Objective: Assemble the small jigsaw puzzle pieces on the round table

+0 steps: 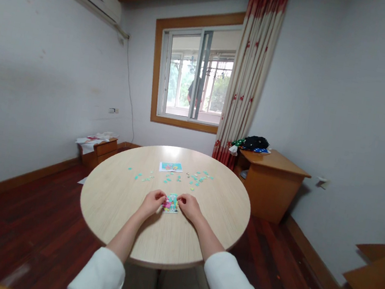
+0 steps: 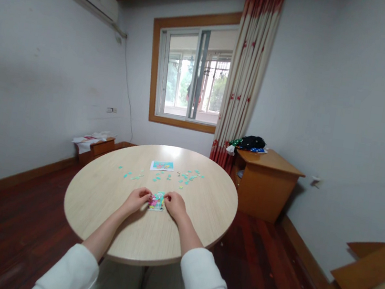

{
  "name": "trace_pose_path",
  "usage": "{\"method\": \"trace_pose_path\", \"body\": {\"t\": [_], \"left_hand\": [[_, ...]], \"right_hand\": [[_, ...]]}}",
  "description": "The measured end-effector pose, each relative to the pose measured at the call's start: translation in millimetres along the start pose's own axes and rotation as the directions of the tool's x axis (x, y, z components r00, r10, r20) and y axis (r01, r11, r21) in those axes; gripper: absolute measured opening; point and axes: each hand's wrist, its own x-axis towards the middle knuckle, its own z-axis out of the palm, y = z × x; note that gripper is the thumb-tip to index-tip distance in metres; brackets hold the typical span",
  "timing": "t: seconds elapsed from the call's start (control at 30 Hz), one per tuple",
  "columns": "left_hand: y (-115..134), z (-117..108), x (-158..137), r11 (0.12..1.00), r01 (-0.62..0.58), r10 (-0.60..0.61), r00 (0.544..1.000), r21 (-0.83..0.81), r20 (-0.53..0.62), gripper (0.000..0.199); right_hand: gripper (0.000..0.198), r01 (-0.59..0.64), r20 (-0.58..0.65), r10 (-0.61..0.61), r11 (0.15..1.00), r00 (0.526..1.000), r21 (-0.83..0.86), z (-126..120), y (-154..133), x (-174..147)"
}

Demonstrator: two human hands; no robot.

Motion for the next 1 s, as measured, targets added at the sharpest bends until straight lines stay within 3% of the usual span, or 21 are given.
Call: {"method": "trace_pose_path", "body": {"t": [0.17,0.23,0.27,0.3,0.37,0.43,0.5,0.67,1.0], "left_hand": [[3.5,0.4,-1.8,1.000,-0.014,0.014,1.000,0.003,-0.008,0.012],[6.7,0.2,-2.4,1.000,-0.029,0.029,0.998,0.001,-0.048,0.012],[8.6,-0.3,-2.5,0.999,-0.036,0.035,0.996,-0.011,-0.086,0.012],[10.8,-1.2,-2.3,0.999,-0.040,0.035,0.990,-0.034,-0.135,0.012],[15.4,-4.0,-1.6,0.993,-0.034,0.005,0.970,-0.115,-0.243,0.015],[20.0,-7.8,-1.0,0.973,-0.009,-0.071,0.940,-0.230,-0.334,0.017],[24.1,-11.8,-1.0,0.938,0.024,-0.168,0.905,-0.347,-0.392,0.018],[29.9,-18.5,-3.1,0.849,0.072,-0.322,0.855,-0.523,-0.405,0.018],[30.9,-20.5,-3.6,0.760,0.071,-0.416,0.817,-0.646,-0.399,0.016]], "right_hand": [[0.018,0.009,-0.031,-0.005,0.995,0.999,0.104,3.1,1.3,1.5],[0.016,-0.035,-0.098,0.067,0.953,0.993,0.301,2.4,6.4,5.2],[0.014,-0.071,-0.138,0.147,0.892,0.979,0.447,0.8,10.2,7.6],[0.014,-0.105,-0.167,0.257,0.785,0.952,0.611,-1.8,14.6,10.3],[0.013,-0.099,-0.149,0.483,0.449,0.863,0.888,-9.0,23.9,15.4],[0.011,-0.006,-0.071,0.606,0.123,0.793,0.992,-16.8,31.5,19.1],[0.010,0.030,-0.034,0.631,0.017,0.775,0.999,-22.2,35.6,20.8],[0.008,0.023,-0.003,0.623,-0.024,0.782,0.999,-24.0,34.4,20.1],[0.007,0.009,-0.006,0.612,-0.002,0.791,1.000,-26.1,32.6,18.7]]}}
